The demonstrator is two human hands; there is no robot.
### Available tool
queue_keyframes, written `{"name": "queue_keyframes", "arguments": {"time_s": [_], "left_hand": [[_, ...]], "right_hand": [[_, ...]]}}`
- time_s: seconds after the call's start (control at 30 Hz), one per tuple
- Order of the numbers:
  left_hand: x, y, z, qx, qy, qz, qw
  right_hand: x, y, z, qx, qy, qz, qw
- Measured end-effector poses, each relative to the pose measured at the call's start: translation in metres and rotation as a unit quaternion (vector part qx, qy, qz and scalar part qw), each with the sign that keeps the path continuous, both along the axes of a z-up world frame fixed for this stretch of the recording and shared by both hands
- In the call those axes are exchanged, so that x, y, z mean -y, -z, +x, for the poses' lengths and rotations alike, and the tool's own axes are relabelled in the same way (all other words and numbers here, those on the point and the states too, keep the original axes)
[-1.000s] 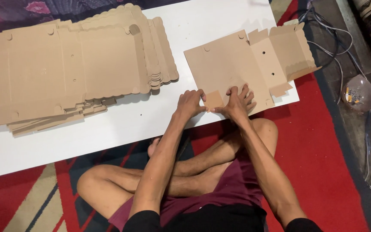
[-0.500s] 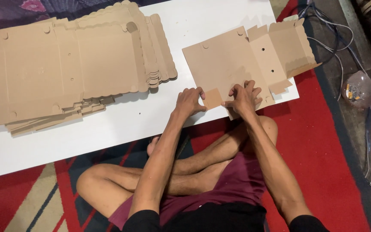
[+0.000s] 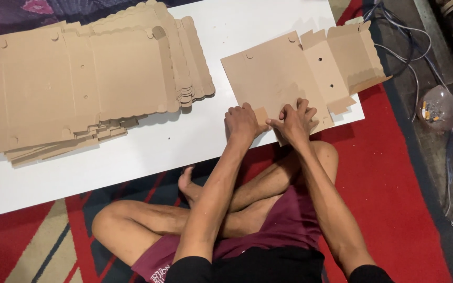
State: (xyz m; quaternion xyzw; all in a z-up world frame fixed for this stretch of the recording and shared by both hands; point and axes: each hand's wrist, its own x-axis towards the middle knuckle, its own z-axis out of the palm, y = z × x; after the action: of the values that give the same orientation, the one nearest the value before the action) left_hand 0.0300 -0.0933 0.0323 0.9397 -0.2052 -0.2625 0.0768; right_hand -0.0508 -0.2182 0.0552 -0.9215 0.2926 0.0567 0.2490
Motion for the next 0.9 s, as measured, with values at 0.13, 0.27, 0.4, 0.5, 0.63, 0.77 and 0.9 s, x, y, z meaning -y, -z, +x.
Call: {"name": "queue_keyframes", "arguments": {"time_s": [0.13,0.27,0.4,0.5,0.63,0.77,0.9], "left_hand": [[-0.004,-0.002,-0.003,-0.007,-0.013,-0.013,1.000],[-0.013,0.020,-0.002,0.020,0.013,-0.072,0.997],[-0.030,0.030,0.003,0.027,0.046,-0.138,0.989],[-0.031,0.029,0.008,0.022,0.058,-0.124,0.990],[-0.040,0.011,0.014,-0.034,0.037,-0.166,0.985],[-0.045,-0.032,0.002,-0.059,0.000,-0.199,0.978],[-0.040,-0.006,0.001,-0.014,0.013,-0.190,0.982]], "right_hand": [[-0.002,0.002,0.000,0.004,-0.004,-0.002,1.000],[-0.001,0.001,-0.002,0.010,0.000,-0.005,1.000],[-0.003,0.003,-0.002,0.015,-0.001,-0.004,1.000],[-0.001,0.008,-0.001,0.019,0.000,0.001,1.000],[-0.003,0.005,-0.001,0.014,-0.001,0.001,1.000],[-0.002,0.007,-0.002,0.018,-0.002,0.006,1.000],[-0.001,0.006,-0.003,0.021,-0.007,0.009,1.000]]}}
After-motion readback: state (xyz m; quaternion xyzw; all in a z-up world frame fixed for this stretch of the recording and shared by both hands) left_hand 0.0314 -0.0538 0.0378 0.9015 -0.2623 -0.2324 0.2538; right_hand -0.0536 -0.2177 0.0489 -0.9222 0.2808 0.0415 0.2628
